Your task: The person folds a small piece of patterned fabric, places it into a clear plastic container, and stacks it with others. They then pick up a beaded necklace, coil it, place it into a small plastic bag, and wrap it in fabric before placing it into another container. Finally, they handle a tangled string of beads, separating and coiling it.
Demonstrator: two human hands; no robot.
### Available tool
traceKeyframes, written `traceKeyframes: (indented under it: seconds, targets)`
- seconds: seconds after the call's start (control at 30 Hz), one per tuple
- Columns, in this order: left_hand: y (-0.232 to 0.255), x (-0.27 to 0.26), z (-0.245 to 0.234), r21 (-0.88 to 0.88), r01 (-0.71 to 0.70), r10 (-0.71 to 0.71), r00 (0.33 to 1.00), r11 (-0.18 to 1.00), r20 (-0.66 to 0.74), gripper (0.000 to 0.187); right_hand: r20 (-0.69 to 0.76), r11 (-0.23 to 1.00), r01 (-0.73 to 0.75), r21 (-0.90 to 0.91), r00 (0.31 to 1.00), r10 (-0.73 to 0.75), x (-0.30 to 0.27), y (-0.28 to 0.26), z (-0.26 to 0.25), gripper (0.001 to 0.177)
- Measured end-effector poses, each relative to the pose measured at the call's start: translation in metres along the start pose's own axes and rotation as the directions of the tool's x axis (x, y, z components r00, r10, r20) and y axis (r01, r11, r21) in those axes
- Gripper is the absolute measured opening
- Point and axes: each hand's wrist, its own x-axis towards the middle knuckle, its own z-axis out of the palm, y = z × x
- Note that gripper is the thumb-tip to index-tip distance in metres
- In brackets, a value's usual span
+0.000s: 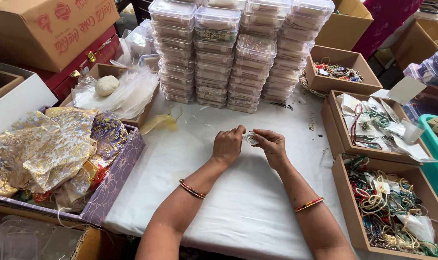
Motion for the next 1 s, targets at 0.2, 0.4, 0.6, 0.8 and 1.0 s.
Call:
traceKeyframes:
  seconds: [0.2, 0.4, 0.6, 0.8, 1.0]
  targets:
    - [0.002, 0.007, -0.003, -0.228, 0.344, -0.313, 0.936, 0.911, 0.163, 0.016, 0.019, 0.985, -0.071, -0.155, 0.997, 0.074, -0.002, -0.004, 0.007, 0.021]
    - [-0.005, 0.007, 0.005, -0.437, 0.436, -0.383, 0.900, 0.787, 0.207, 0.032, -0.047, 0.982, -0.066, -0.179, 0.997, 0.058, -0.003, -0.003, 0.009, 0.021]
    - [-0.004, 0.006, 0.009, -0.607, 0.400, -0.373, 0.911, 0.687, 0.177, 0.033, -0.032, 0.962, -0.014, -0.273, 0.999, 0.006, -0.004, -0.004, 0.010, 0.021]
    - [-0.008, 0.007, 0.010, -0.682, 0.411, -0.498, 0.864, 0.605, 0.079, 0.015, -0.020, 0.822, -0.014, -0.569, 1.000, 0.003, -0.010, -0.010, 0.027, 0.021]
    - [-0.001, 0.004, -0.007, -0.302, 0.235, -0.266, 0.962, 0.924, -0.065, 0.016, -0.003, 0.691, 0.243, -0.680, 0.942, -0.334, -0.014, -0.021, 0.038, 0.020]
